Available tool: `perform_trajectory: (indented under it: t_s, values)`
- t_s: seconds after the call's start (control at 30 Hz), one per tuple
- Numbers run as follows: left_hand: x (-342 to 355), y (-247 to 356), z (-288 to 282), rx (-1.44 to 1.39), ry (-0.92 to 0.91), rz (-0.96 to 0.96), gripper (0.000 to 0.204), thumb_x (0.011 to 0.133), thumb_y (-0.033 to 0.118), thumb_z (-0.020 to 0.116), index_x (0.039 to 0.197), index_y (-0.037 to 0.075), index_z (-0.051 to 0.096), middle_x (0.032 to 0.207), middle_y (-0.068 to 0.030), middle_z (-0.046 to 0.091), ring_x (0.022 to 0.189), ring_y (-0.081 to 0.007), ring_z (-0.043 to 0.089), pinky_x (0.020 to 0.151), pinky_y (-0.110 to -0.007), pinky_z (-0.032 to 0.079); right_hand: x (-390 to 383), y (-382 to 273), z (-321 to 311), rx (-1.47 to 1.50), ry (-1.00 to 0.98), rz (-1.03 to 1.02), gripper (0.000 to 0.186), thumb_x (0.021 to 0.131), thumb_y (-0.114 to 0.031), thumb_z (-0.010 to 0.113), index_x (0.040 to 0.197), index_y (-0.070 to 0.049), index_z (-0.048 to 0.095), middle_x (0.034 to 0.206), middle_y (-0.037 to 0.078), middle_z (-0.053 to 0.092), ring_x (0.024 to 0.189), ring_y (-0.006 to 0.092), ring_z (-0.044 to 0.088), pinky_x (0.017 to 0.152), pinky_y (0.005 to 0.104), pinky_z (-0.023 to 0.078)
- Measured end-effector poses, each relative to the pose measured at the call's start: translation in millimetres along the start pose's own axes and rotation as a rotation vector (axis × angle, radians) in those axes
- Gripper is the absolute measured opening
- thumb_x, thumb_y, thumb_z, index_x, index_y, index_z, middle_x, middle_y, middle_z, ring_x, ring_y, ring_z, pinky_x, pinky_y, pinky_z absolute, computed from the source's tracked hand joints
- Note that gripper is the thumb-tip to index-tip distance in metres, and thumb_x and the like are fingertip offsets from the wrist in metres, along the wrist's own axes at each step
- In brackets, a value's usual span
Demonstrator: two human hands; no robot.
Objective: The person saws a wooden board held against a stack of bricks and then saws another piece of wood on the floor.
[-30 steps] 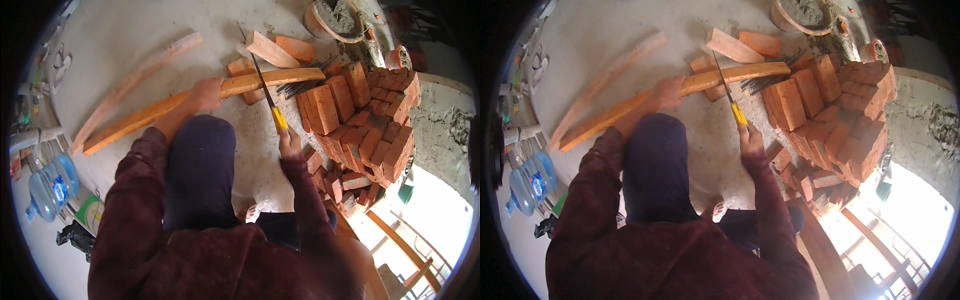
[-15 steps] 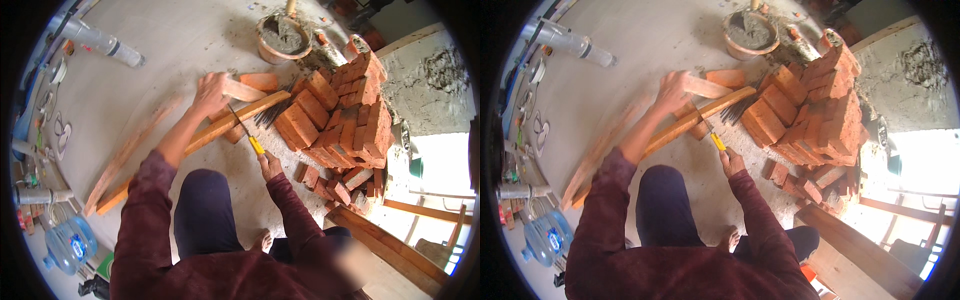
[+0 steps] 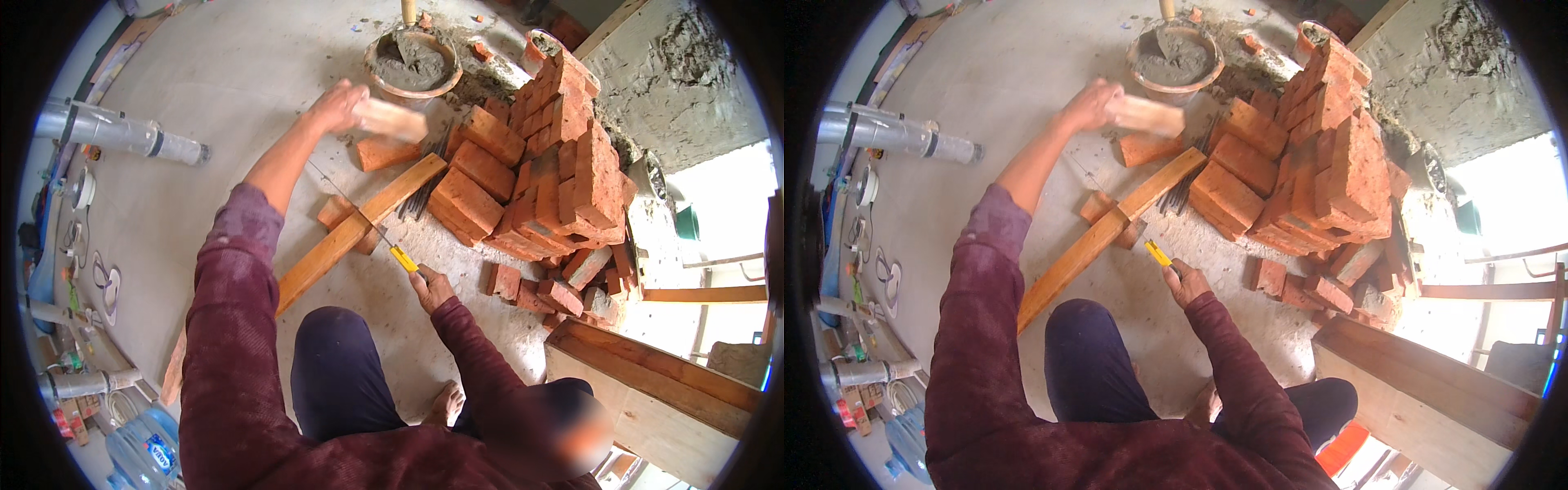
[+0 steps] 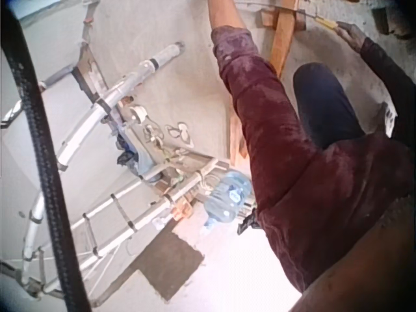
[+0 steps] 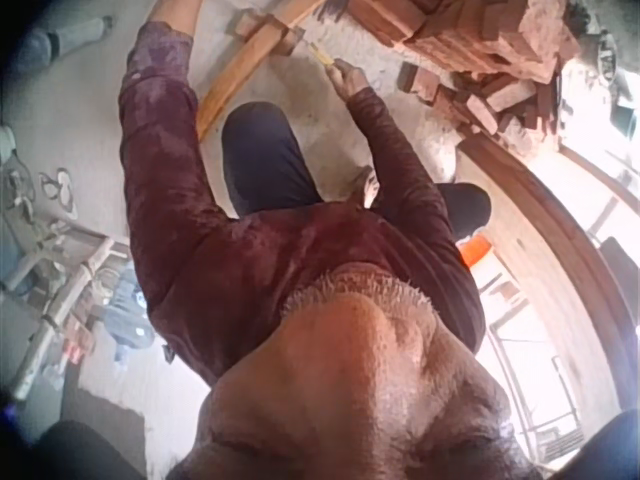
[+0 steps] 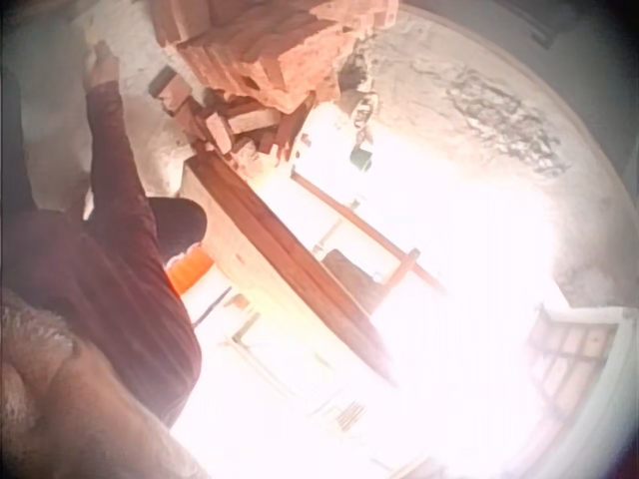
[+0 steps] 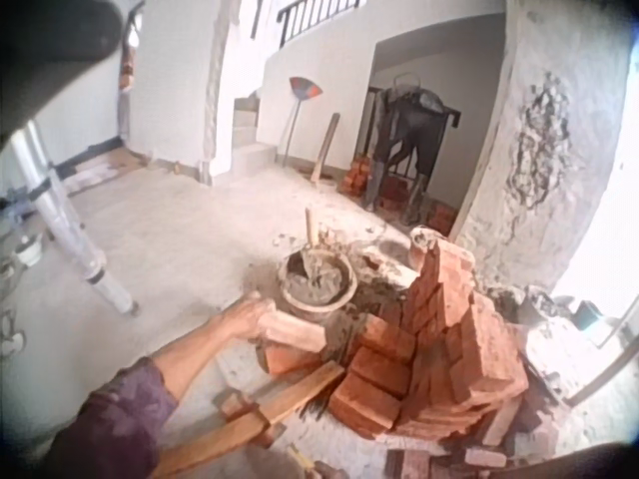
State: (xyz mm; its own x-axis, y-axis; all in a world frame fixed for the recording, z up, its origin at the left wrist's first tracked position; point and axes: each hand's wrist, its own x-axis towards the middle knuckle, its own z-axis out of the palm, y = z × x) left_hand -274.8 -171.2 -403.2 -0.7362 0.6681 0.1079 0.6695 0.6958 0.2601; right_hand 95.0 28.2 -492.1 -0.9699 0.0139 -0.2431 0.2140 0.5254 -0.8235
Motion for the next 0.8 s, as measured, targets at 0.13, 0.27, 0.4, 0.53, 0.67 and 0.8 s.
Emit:
perform_trajectory:
  t_s: [0.13, 0.27, 0.4, 0.53, 0.67, 0.8]
  values:
    - [-16, 23, -2, 0.114, 0.56, 0.239, 0.058, 0.076, 0.036, 0.077, 0.118, 0.005, 0.054, 0.121, -0.0178, 0.056, 0.117, -0.0367, 0.05, 0.1, -0.041, 0.041, 1, 5, 7, 0.026, 0.037, -0.026, 0.044, 0.094, -0.046, 0.051, 0.096, -0.003, 0.06, 0.065, 0.023, 0.056, 0.065, 0.0408, 0.06, 0.062, 0.0425, 0.047]
    - [-150, 87, 50, -0.222, 0.478, -0.279, 0.063, 0.073, 0.051, 0.073, 0.111, 0.005, 0.052, 0.108, -0.0183, 0.056, 0.104, -0.0359, 0.051, 0.087, -0.045, 0.043, 4, 14, -7, 0.007, 0.036, 0.023, 0.046, 0.094, -0.046, 0.052, 0.098, -0.001, 0.061, 0.065, 0.024, 0.055, 0.064, 0.039, 0.06, 0.062, 0.0418, 0.047]
    - [-265, 114, 125, 0.044, 0.28, -0.478, 0.067, 0.069, 0.047, 0.075, 0.116, 0.005, 0.051, 0.11, -0.0168, 0.056, 0.103, -0.037, 0.053, 0.087, -0.045, 0.044, 9, 1, -7, -0.004, -0.035, 0.02, 0.046, 0.095, -0.045, 0.051, 0.1, 0.0, 0.062, 0.068, 0.024, 0.057, 0.066, 0.0391, 0.061, 0.064, 0.0416, 0.048]
    - [-288, 77, 160, -0.201, 0.042, -0.62, 0.07, 0.066, 0.038, 0.077, 0.12, 0.003, 0.051, 0.109, -0.019, 0.062, 0.104, -0.0379, 0.058, 0.089, -0.045, 0.046, 12, -31, -20, -0.028, -0.084, 0.007, 0.043, 0.097, -0.04, 0.049, 0.102, 0.0, 0.063, 0.072, 0.024, 0.059, 0.073, 0.039, 0.064, 0.069, 0.0419, 0.049]
    - [-258, 61, 128, -0.384, -0.305, -0.553, 0.059, 0.069, 0.027, 0.074, 0.118, 0.002, 0.054, 0.108, -0.0219, 0.065, 0.103, -0.0371, 0.062, 0.089, -0.045, 0.048, 25, -34, -23, -0.001, -0.069, 0.007, 0.044, 0.097, -0.04, 0.048, 0.101, 0.001, 0.062, 0.073, 0.023, 0.06, 0.073, 0.0369, 0.064, 0.07, 0.0414, 0.048]
    - [-258, 66, 118, -0.32, -0.253, -0.564, 0.047, 0.07, 0.026, 0.071, 0.11, 0.003, 0.06, 0.106, -0.0208, 0.066, 0.101, -0.0378, 0.062, 0.086, -0.046, 0.049, 34, -35, -16, 0.003, -0.096, 0.034, 0.043, 0.097, -0.039, 0.049, 0.098, 0.002, 0.06, 0.072, 0.023, 0.059, 0.07, 0.0359, 0.062, 0.069, 0.0407, 0.048]
